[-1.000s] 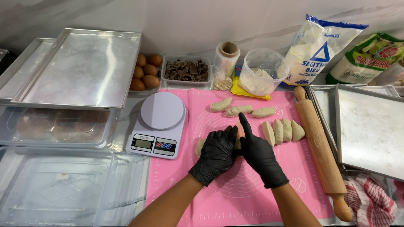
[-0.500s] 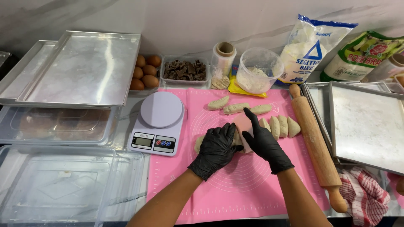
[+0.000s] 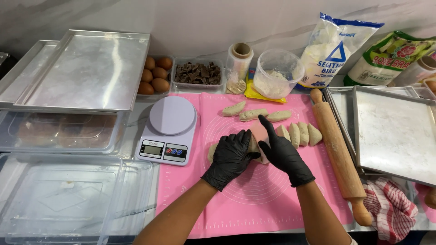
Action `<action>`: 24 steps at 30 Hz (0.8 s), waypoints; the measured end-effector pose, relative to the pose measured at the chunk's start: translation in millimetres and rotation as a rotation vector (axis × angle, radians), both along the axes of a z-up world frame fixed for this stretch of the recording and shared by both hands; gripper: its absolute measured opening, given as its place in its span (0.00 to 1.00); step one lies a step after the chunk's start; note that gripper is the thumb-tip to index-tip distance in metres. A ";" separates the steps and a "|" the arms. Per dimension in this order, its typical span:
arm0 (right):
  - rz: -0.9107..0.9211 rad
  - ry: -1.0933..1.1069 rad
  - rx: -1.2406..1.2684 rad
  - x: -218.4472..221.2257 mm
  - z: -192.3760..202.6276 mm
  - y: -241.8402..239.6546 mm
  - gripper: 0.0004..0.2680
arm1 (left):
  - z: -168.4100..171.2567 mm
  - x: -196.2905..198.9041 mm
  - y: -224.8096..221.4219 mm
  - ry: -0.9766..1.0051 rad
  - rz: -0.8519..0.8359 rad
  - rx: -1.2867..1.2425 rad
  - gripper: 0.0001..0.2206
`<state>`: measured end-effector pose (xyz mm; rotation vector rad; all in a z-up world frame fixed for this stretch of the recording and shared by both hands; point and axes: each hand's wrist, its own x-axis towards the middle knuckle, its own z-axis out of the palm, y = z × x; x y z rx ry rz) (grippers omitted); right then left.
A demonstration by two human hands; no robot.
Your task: Kneading dough on a silicone mat, rolling it into a long cylinder, and cutting it into smaller portions using a dough scraper.
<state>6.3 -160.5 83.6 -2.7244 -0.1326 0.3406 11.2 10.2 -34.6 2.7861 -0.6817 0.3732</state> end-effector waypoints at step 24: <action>-0.063 -0.165 -0.005 -4.3 -22.5 -15.4 0.30 | 11.4 -1.8 5.3 0.059 -0.036 -0.077 0.38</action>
